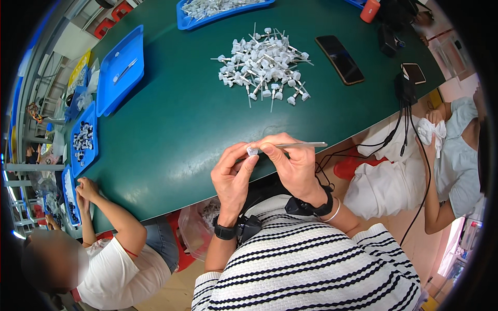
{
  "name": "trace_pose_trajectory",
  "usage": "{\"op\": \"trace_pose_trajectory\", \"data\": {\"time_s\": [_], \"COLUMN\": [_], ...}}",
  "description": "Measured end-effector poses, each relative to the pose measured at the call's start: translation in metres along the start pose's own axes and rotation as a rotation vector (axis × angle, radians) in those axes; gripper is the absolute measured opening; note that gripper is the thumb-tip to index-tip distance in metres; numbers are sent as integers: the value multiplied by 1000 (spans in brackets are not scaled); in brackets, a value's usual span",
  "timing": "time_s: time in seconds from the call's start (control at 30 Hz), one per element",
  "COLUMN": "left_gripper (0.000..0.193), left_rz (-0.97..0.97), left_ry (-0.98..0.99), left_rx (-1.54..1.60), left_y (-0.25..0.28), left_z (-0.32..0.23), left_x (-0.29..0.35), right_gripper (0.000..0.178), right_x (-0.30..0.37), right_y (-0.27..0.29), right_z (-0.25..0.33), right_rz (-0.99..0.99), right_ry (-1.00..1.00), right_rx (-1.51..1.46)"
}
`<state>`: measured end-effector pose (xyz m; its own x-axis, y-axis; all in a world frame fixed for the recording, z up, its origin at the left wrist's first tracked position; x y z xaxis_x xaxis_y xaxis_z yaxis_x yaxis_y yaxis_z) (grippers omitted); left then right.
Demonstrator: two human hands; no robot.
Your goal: The person uses tweezers to pick up small white plastic components from a pile on a green table and inserts a thin metal pin into each one. The person handles the items one at a time, repeating the insertion action continuously.
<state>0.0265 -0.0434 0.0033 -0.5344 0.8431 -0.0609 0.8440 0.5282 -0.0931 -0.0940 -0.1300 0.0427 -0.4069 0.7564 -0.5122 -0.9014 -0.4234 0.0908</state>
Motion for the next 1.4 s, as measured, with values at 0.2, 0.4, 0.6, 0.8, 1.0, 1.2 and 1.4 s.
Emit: {"op": "trace_pose_trajectory", "data": {"time_s": [0.2, 0.4, 0.6, 0.8, 1.0, 1.2, 1.4], "left_gripper": [25, 22, 16, 7, 5, 14, 22], "left_rz": [20, 1, -74, -61, -100, -79, -134], "left_ry": [15, -33, -24, -38, -14, -47, -23], "left_rx": [1, -123, -358, -269, -223, -378, -124], "left_y": [0, 0, 2, 2, 2, 4, 11], "left_z": [1, -6, -13, -3, 1, -2, -4], "left_x": [-1, -1, 1, 3, 1, -4, -2], "right_gripper": [12, 9, 13, 4, 11, 4, 12], "right_x": [0, 0, -2, -4, -2, -6, 1], "right_y": [1, 0, -4, -8, -12, -13, 2], "right_z": [0, 2, 11, 15, 11, 16, 9], "right_rz": [-4, 36, 131, 172, 105, 111, -1], "right_ry": [18, -4, 74, 242, 211, 287, -85], "right_rx": [5, 29, 102, 279, 258, 320, -60]}}
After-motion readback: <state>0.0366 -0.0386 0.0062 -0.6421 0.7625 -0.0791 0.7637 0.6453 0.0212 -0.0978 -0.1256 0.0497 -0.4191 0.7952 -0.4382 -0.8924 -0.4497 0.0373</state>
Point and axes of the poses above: each hand's wrist, its own x-axis away from the middle knuckle, its own y-axis out of the back of the hand, z = x × y, the point moved 5 cm from there along -x, towards the middle knuckle, and after that the axes turned 4 degrees about y, right-handed, at the moved point
